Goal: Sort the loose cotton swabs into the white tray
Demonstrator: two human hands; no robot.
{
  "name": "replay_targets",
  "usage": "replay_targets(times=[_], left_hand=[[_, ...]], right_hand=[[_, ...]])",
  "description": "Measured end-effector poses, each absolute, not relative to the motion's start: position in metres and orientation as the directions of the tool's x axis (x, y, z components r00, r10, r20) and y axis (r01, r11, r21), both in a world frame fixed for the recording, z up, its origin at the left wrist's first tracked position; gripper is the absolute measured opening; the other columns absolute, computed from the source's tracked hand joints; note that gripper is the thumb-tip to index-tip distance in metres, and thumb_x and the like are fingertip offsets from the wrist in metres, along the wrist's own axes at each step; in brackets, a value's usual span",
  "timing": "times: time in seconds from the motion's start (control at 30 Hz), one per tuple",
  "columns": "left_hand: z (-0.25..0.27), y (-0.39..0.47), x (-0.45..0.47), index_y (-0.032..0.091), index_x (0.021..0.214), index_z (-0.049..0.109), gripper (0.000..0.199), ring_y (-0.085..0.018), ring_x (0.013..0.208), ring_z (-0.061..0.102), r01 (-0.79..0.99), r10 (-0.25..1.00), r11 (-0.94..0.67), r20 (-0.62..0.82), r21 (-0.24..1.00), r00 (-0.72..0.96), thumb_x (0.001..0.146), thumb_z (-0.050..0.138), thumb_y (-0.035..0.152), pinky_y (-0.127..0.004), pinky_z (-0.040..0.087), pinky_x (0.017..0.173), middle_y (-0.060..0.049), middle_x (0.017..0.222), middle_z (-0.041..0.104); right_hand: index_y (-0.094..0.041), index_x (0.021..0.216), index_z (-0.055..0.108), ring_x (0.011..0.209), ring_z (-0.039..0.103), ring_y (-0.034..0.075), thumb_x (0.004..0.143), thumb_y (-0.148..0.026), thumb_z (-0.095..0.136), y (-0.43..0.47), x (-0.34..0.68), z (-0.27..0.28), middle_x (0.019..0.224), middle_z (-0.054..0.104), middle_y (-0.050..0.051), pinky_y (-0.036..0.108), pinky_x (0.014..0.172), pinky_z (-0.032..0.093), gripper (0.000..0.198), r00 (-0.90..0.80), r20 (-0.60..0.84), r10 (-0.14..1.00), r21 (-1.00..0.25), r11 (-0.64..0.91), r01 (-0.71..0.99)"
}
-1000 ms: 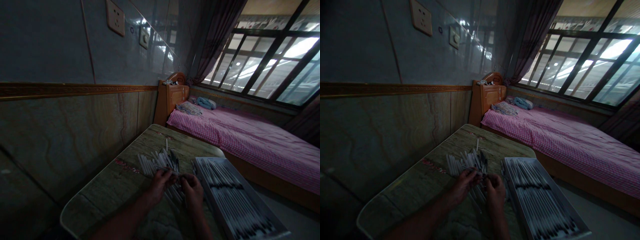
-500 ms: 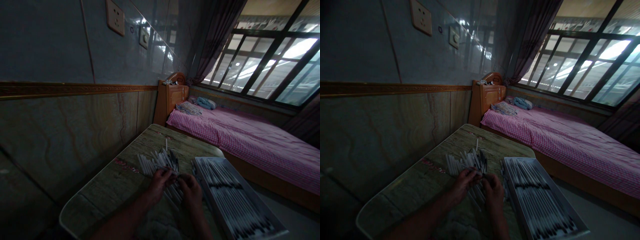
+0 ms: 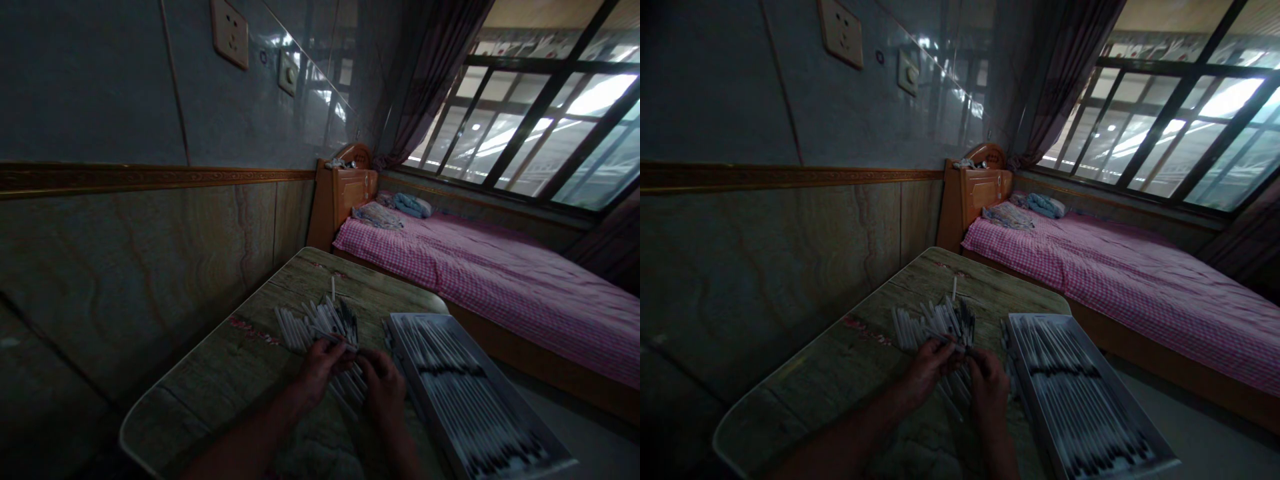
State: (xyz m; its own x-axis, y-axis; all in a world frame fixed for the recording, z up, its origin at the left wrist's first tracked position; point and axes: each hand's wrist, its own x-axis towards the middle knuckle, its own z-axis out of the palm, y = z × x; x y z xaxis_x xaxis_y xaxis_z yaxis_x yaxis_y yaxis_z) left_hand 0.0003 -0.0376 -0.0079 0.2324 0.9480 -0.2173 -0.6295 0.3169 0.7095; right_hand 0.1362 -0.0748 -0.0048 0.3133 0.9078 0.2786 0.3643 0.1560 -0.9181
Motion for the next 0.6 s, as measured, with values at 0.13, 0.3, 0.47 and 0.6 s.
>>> replay_targets(times=[0.13,0.3,0.47,0.6], left_hand=[[-0.004,-0.040,0.000,0.014,0.081,0.064,0.042,-0.019,0.068,0.069,-0.612,0.957,0.290,-0.201,0.736,0.212,0.054,0.086,0.039,-0.027,0.053,0.059,-0.004,0.075,0.072],[-0.004,-0.042,0.003,0.015,0.078,0.063,0.042,-0.019,0.065,0.069,-0.576,0.969,0.244,-0.179,0.780,0.168,0.054,0.085,0.041,-0.026,0.051,0.055,-0.003,0.071,0.071],[-0.007,-0.044,0.007,0.015,0.076,0.063,0.040,-0.017,0.059,0.066,-0.552,0.976,0.212,-0.147,0.807,0.160,0.054,0.084,0.040,-0.024,0.048,0.051,-0.001,0.068,0.069],[-0.007,-0.045,0.008,0.015,0.076,0.063,0.038,-0.015,0.056,0.063,-0.541,0.979,0.196,-0.133,0.818,0.153,0.056,0.083,0.041,-0.023,0.046,0.050,0.000,0.064,0.067]], right_hand=[[-0.022,0.081,0.071,0.078,0.065,0.022,0.078,-0.039,0.061,-0.077,0.136,-0.004,0.081,0.072,0.005,0.030,0.071,0.049,0.021,0.275,0.370,0.888,-0.869,0.225,0.440],[-0.023,0.077,0.066,0.066,0.061,0.020,0.083,-0.045,0.054,-0.076,0.134,-0.012,0.072,0.067,0.004,0.030,0.064,0.045,0.026,0.291,0.383,0.877,-0.817,0.174,0.550],[-0.024,0.071,0.062,0.061,0.054,0.019,0.088,-0.052,0.046,-0.076,0.136,-0.026,0.070,0.061,0.005,0.029,0.058,0.040,0.035,0.221,0.464,0.858,-0.714,0.215,0.667],[-0.024,0.072,0.059,0.060,0.053,0.018,0.091,-0.050,0.042,-0.077,0.137,-0.017,0.065,0.058,0.003,0.028,0.058,0.040,0.036,0.203,0.411,0.889,-0.740,0.196,0.644]])
